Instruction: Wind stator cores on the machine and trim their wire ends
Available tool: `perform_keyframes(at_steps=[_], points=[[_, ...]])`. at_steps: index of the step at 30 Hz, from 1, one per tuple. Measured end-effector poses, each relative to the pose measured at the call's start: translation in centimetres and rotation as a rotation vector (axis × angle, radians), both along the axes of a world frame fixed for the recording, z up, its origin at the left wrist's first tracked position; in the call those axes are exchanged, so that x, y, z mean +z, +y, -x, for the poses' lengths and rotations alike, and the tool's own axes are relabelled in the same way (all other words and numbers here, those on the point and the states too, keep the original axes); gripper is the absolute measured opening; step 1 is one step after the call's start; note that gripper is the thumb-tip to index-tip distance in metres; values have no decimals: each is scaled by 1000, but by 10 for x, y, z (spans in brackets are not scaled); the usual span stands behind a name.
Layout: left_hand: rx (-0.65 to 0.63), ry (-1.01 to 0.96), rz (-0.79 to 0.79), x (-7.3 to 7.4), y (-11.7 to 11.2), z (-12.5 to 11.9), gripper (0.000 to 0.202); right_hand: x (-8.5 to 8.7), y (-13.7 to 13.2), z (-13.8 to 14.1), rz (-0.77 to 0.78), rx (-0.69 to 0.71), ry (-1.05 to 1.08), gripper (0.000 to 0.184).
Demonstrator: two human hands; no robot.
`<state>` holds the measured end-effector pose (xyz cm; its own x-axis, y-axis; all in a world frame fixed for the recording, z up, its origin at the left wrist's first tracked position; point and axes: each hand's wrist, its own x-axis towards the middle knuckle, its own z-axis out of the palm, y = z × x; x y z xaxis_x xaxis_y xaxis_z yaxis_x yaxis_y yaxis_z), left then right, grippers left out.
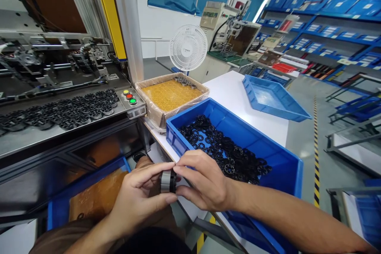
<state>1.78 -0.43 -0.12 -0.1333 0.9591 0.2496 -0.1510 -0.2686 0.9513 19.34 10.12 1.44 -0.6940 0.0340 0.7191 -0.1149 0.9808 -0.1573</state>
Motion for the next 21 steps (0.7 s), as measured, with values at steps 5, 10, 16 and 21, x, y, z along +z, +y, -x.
perform_keyframes(at_steps=[5,10,16,21], points=[[-26,-89,0,0,-1,-3,57,1,0,0,-41,1,6,31],[-68,-99,10,0,-2,-2,58,1,1,-1,-80,15,33,33],[-113,-110,11,4,-3,-3,59,1,1,-2,-119,20,29,33],[-119,-70,29,-1,-2,-2,56,2,0,-3,-127,14,10,33]])
